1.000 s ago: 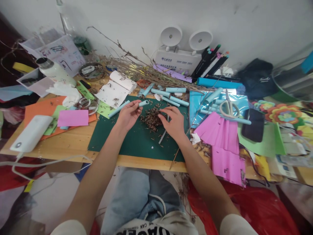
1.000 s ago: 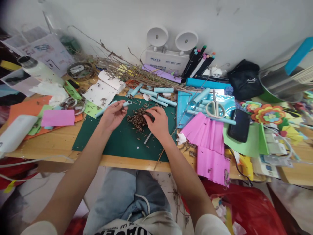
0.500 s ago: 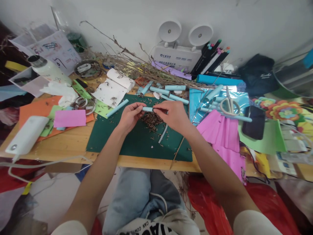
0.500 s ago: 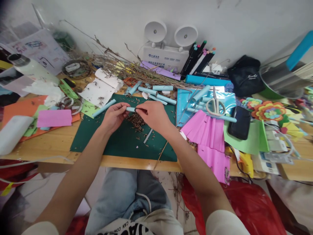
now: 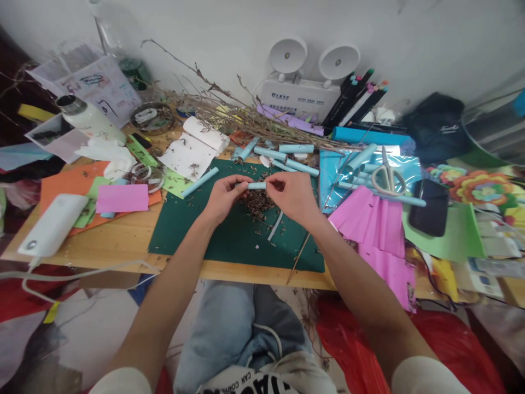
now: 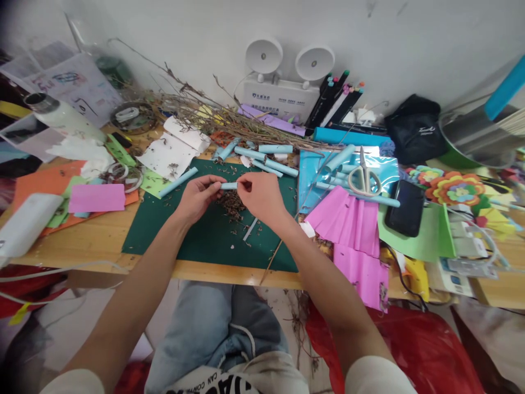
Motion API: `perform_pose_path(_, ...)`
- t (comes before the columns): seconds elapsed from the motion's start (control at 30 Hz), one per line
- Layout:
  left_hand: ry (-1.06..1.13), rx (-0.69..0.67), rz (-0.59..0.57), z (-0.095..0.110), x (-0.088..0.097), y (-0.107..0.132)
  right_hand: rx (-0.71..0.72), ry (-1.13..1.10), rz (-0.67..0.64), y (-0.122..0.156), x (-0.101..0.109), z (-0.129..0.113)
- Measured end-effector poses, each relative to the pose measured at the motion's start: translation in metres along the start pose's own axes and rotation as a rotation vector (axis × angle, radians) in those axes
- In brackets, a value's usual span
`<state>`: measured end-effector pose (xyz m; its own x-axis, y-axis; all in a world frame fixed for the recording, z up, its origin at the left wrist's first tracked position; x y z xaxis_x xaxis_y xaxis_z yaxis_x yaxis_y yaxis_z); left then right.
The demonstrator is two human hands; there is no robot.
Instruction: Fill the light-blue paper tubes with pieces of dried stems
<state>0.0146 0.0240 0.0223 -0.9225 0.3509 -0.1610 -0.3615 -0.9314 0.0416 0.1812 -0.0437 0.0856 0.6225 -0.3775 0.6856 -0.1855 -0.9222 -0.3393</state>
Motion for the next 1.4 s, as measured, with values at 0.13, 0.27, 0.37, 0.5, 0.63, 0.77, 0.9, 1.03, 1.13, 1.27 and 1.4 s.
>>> perform_pose_path(0.13,-0.409,-0.299,-0.039,0.008,0.009,0.001,0.074,0.113,-0.059,-0.004,0.003,-0.008)
perform_pose_path(0.27,-0.762,-0.611,0.007,0.016,0.009,0.007,0.114,0.411,-0.146,-0.007,0.005,-0.02)
perform_pose_path(0.37,-0.88,-0.688,0.045,0.016,0.004,0.01,0.08,0.552,-0.153,-0.006,0.004,-0.024)
perform_pose_path(0.5,-0.909,-0.654,0.063,0.012,0.006,0.009,0.145,0.57,-0.146,-0.002,0.003,-0.025)
perform_pose_path(0.63,-0.897,-0.597,0.101,0.011,0.015,0.006,0.13,0.485,-0.044,-0.001,0.011,-0.017)
perform_pose_path(0.77,-0.858,-0.529,0.097,0.01,0.016,0.005,0.057,0.334,-0.071,0.007,0.008,0.0)
perform_pose_path(0.9,-0.842,-0.541,0.061,0.008,0.009,0.008,-0.013,0.364,-0.159,0.021,-0.009,0.014)
perform_pose_path(1.03,-0.856,-0.562,0.025,0.003,0.005,0.01,-0.018,0.43,-0.148,0.028,-0.022,0.019)
perform_pose_path(1.13,-0.859,-0.602,0.027,0.0,0.004,0.01,0.008,0.353,-0.128,0.028,-0.023,0.021)
perform_pose_path(1.27,-0.842,-0.596,0.021,-0.003,0.002,0.009,0.022,0.097,0.065,0.025,-0.016,0.024)
perform_pose_path(1.4,-0.844,-0.51,0.096,-0.003,0.004,0.006,-0.155,-0.129,0.194,0.023,-0.01,0.028)
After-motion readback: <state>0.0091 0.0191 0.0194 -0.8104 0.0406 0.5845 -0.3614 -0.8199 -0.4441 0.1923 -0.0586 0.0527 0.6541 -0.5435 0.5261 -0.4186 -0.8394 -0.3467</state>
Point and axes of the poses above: each hand's wrist, its own y-axis away from the middle knuckle, its own x-axis out of the back of the hand, z = x × y, the point moved 3 cm from there along -y, towards the middle knuckle, and after that the axes turned 8 degrees about z, right-handed, at the moved point
